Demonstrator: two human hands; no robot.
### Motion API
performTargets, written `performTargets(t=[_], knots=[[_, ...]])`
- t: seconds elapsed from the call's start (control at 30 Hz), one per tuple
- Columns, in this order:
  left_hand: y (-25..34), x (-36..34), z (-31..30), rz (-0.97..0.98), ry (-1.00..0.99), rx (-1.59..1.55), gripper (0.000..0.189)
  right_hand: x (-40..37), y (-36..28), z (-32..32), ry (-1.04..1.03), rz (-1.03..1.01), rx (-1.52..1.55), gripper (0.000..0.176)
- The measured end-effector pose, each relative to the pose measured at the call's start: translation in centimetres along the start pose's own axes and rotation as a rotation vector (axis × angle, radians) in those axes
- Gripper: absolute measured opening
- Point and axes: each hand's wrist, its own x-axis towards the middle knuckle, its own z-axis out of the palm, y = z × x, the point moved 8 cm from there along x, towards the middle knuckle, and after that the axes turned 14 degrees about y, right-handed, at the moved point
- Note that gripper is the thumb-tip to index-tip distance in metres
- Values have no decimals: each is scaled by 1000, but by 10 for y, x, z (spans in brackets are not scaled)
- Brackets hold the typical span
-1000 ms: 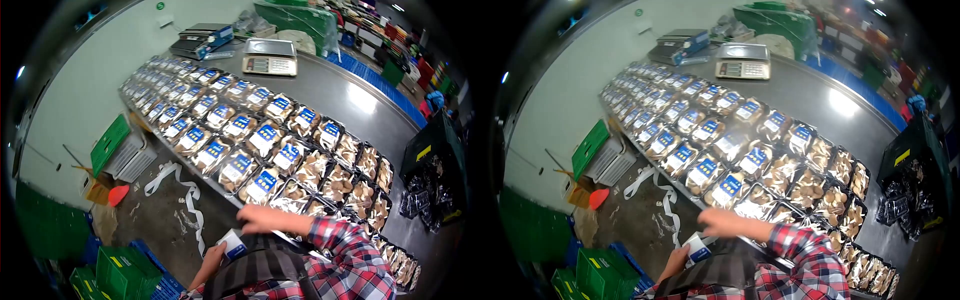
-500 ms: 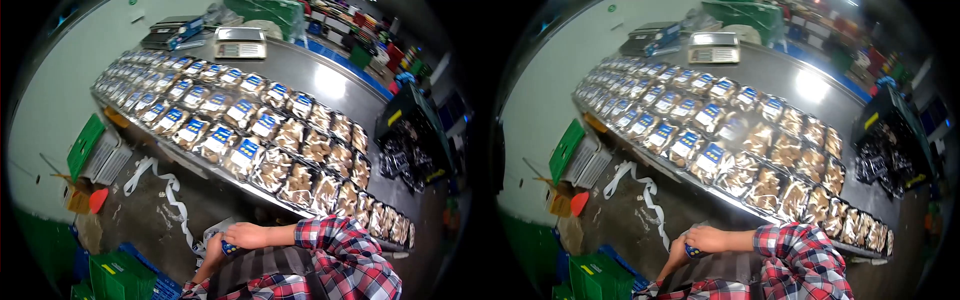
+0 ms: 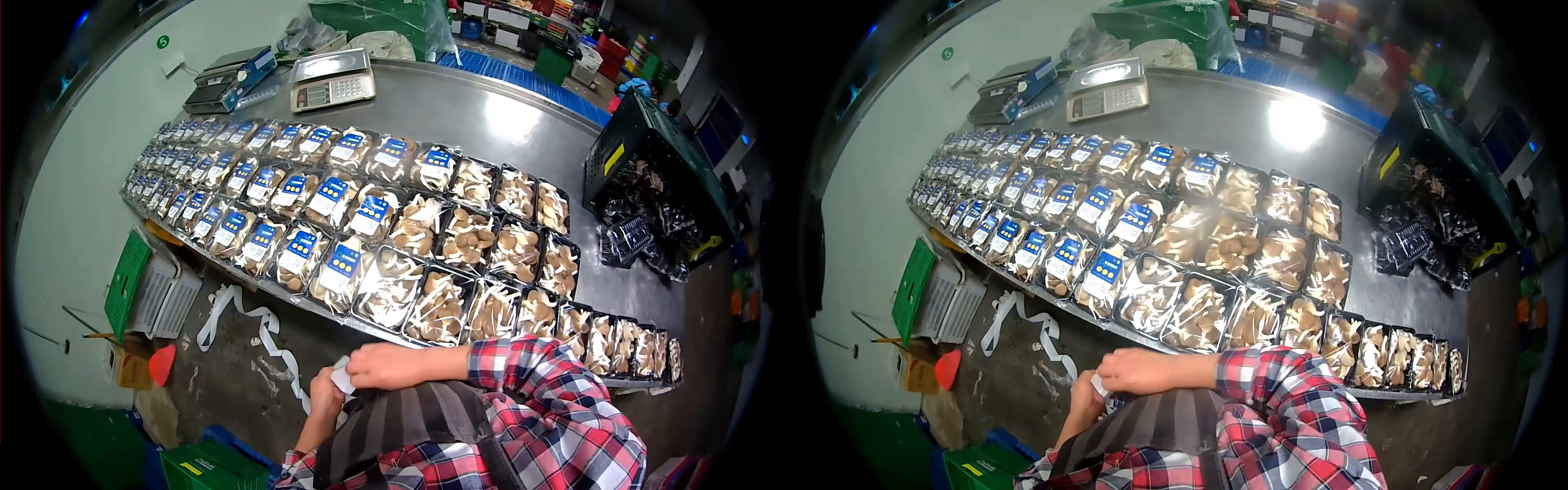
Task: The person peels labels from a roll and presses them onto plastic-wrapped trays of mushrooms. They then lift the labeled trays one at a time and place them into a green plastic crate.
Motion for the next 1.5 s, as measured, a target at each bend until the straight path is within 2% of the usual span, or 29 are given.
performTargets(t=[0.07,0.1,0.13,0.17,0.2,0.23,0.27,0.3,0.33,0.4,0.43,0.47,0.5,0.53,0.57,0.63,0.7,0.77,0.83,0.93,1.03,1.07,1.1,1.17,1.27,1.33,1.43,1.47,1.5], knots=[[-13,41,-40,-14,83,-49,12,-4,35,-44,135,213,67,6],[-15,46,-52,0,212,-160,17,-9,63,-69,60,375,-47,8],[-2,33,-41,53,162,-191,20,-30,109,-94,115,703,-104,14],[17,8,-27,105,113,-219,23,-40,135,-139,447,667,45,18],[27,-20,-11,49,15,-161,27,-54,167,-173,377,938,-65,17],[31,-41,5,-15,-29,-165,27,-61,194,-194,375,835,-194,15],[38,-59,11,139,-82,32,26,-69,220,-216,379,735,-330,15],[27,-63,6,224,-140,241,25,-93,255,-219,354,1067,-146,17],[16,-68,1,321,-194,443,25,-104,275,-217,354,1094,-110,18],[6,-89,1,99,-210,560,29,-123,312,-204,359,1069,-121,21],[0,-101,0,-10,-220,623,31,-128,315,-200,212,1105,-351,29],[27,-141,35,42,-261,670,34,-123,308,-196,73,1079,-524,35],[15,-139,28,-73,-330,480,39,-118,301,-189,-69,1043,-691,41],[4,-138,21,-202,-387,296,46,-130,313,-188,-89,1151,-698,47],[-1,-129,11,-172,-379,394,44,-123,304,-198,48,1150,-740,53],[-13,-119,-11,-128,-337,569,41,-114,292,-205,62,1178,-789,57],[-28,-82,-48,73,-243,744,35,-88,264,-180,172,902,-688,43],[-19,-66,-45,162,-68,580,35,-50,207,-124,4,886,-456,39],[4,-67,-28,115,65,479,32,-20,138,-64,-31,722,-63,38],[7,-48,-18,147,71,277,36,11,58,4,-159,345,73,33],[49,-72,5,437,14,651,40,16,24,33,-191,61,13,11],[61,-75,12,651,-29,710,40,12,22,39,-231,48,-38,7],[60,-72,4,504,90,572,38,10,16,39,-210,39,-50,9],[51,-52,-3,326,156,402,36,9,13,35,-61,156,-47,10],[58,-54,15,413,15,518,40,10,25,21,82,252,-127,13],[61,-69,33,395,-84,470,43,5,28,27,-43,220,-157,13],[55,-75,49,494,-158,712,41,0,27,26,-101,215,-174,12],[48,-74,50,393,-151,608,32,-3,24,25,-99,203,-181,12],[38,-67,47,323,-134,585,31,-6,20,24,-98,192,-185,12]])
